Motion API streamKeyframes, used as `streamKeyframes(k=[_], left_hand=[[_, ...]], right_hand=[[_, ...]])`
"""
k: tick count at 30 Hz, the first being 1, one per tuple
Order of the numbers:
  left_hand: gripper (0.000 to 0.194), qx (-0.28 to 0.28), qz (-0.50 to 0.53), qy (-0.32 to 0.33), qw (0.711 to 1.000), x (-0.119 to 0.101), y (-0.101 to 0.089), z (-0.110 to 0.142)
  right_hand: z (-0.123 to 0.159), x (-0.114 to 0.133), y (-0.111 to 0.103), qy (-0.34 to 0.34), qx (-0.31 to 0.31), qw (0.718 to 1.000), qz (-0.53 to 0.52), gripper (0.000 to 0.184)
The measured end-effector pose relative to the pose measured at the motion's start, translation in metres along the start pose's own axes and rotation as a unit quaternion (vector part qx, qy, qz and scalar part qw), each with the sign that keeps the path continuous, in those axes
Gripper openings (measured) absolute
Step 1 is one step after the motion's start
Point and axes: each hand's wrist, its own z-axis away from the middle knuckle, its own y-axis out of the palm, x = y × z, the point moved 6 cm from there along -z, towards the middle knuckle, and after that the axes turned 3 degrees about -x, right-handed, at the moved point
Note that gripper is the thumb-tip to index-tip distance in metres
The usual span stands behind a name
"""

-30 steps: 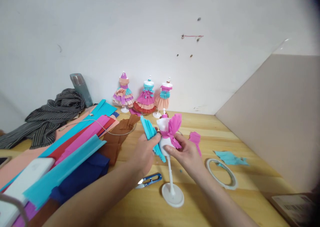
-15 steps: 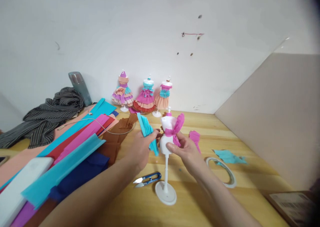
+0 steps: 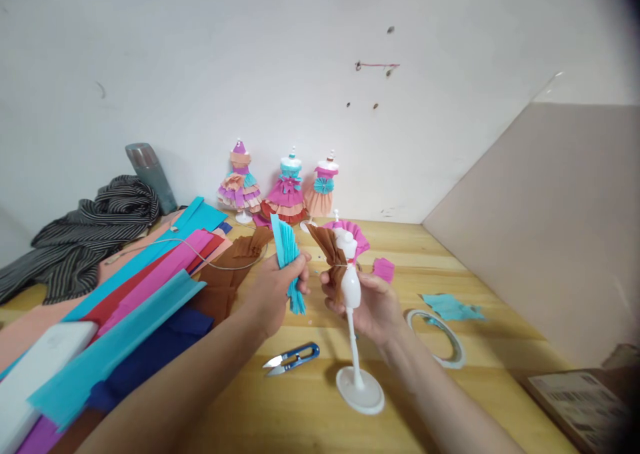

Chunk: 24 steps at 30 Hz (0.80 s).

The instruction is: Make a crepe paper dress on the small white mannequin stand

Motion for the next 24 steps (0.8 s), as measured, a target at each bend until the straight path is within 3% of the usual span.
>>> streamKeyframes(k=[9,16,20,24], left_hand=[[0.025,-0.009,-0.031,-0.007,0.999,0.008,0.001,0.000],[0.043,-0.020,0.085,-0.064,0.994,0.009,0.003,0.000],[0.047,-0.044,0.093,-0.071,0.992,0.007,0.002,0.001],[0.045,-0.023,0.092,-0.072,0.993,0.013,0.003,-0.002]], right_hand=[[-0.002,-0.004,0.007,-0.006,-0.006,1.000,0.001,0.032],[0.003,-0.006,0.013,-0.006,-0.027,0.999,0.035,0.026],[0.002,-0.005,0.010,-0.019,-0.060,0.997,0.036,0.024],[-0.001,-0.007,0.003,-0.024,-0.094,0.994,0.051,0.028]])
